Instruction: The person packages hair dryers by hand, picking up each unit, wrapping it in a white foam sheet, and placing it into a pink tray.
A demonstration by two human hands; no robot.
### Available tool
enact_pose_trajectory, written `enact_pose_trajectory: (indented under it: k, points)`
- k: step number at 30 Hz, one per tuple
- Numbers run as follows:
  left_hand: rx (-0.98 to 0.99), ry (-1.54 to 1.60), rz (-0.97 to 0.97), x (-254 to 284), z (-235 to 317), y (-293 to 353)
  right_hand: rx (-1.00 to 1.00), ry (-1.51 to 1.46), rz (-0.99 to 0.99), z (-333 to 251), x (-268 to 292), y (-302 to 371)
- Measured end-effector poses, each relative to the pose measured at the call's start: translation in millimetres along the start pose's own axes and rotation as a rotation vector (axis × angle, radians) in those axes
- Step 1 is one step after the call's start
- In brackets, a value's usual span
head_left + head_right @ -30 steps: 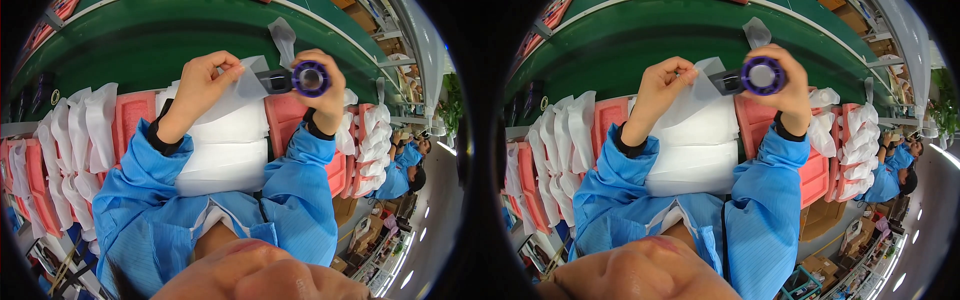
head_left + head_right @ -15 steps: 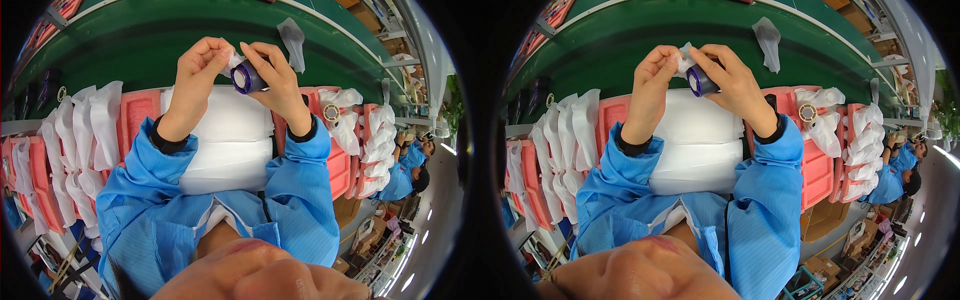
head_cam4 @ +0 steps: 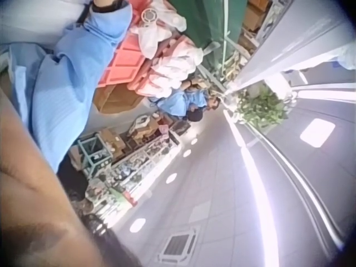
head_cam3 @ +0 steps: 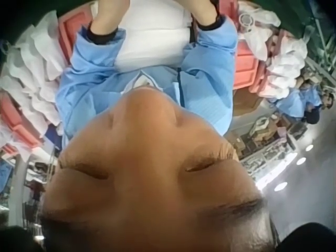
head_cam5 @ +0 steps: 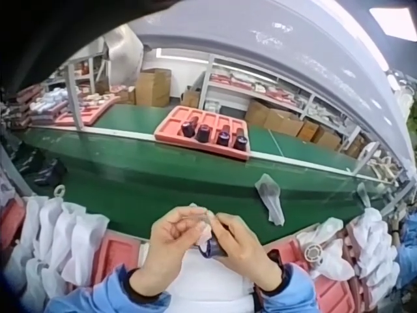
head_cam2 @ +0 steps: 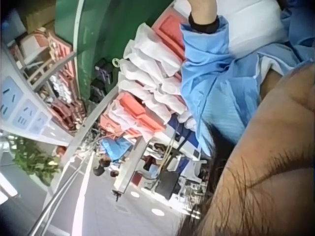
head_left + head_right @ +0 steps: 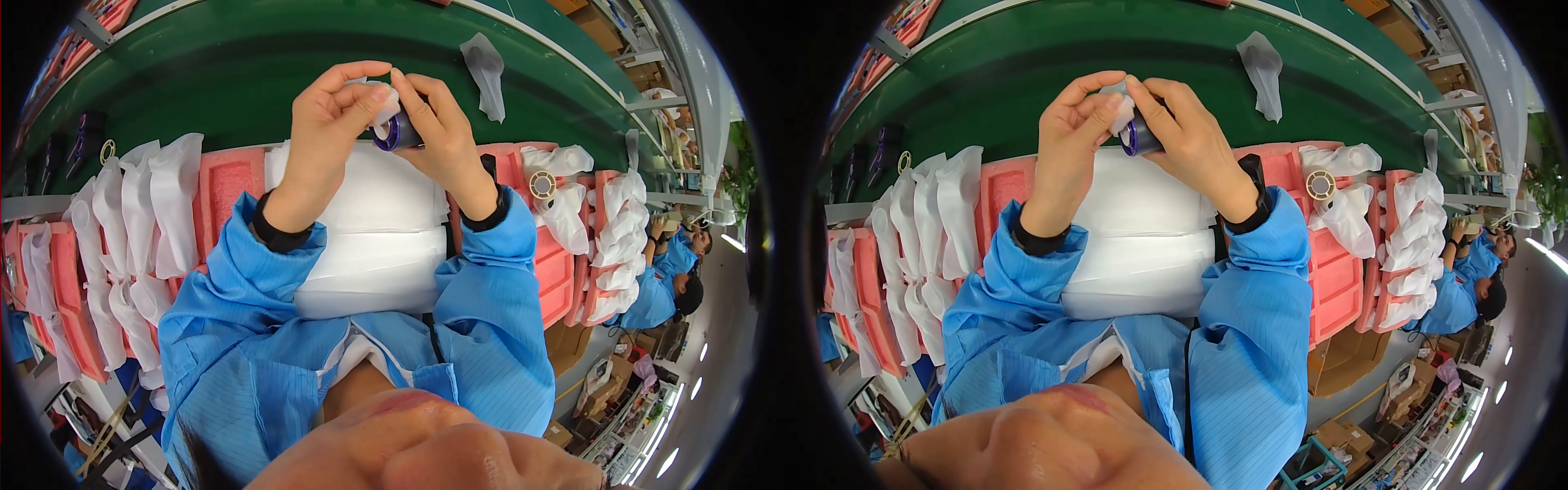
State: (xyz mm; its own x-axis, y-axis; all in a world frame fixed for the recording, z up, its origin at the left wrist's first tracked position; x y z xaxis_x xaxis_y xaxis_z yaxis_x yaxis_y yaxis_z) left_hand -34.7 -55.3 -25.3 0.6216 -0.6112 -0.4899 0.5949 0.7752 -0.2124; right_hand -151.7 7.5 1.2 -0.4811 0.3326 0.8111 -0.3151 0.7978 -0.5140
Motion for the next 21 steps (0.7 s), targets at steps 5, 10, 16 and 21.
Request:
enact_pose_trajectory:
  k: [5, 10, 16, 21]
  points:
    - [-0.261, -0.491, -0.031, -17.3, 5.5, 13.5, -0.026, 0.003, 0.022, 6.3, 1.5, 1.3]
    - [-0.521, -0.863, -0.102, -33.8, 8.0, 22.0, -0.08, -0.002, 0.093, 15.9, 0.7, 4.7]
    - [-0.611, -0.987, -0.179, -36.2, -1.0, 22.8, -0.267, 0.047, 0.123, 24.1, 3.8, 9.6]
    - [-0.291, -1.078, -0.128, -38.4, 8.3, 14.4, -0.448, -0.189, 0.197, 37.3, -0.4, 15.3]
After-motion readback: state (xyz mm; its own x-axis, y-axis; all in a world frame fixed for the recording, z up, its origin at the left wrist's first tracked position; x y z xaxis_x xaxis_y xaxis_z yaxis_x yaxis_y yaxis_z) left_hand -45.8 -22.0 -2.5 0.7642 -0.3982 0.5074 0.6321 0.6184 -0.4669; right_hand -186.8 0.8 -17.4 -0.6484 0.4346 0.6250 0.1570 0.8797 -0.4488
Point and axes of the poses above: each hand's wrist, its own y-axis away from the middle knuckle, its own x-axis out of the back of the hand, z = x × y, the point moved 5 cm from there along -y, towards the middle knuckle, and after that the axes turned 10 degrees about -z, right-handed, at the moved point
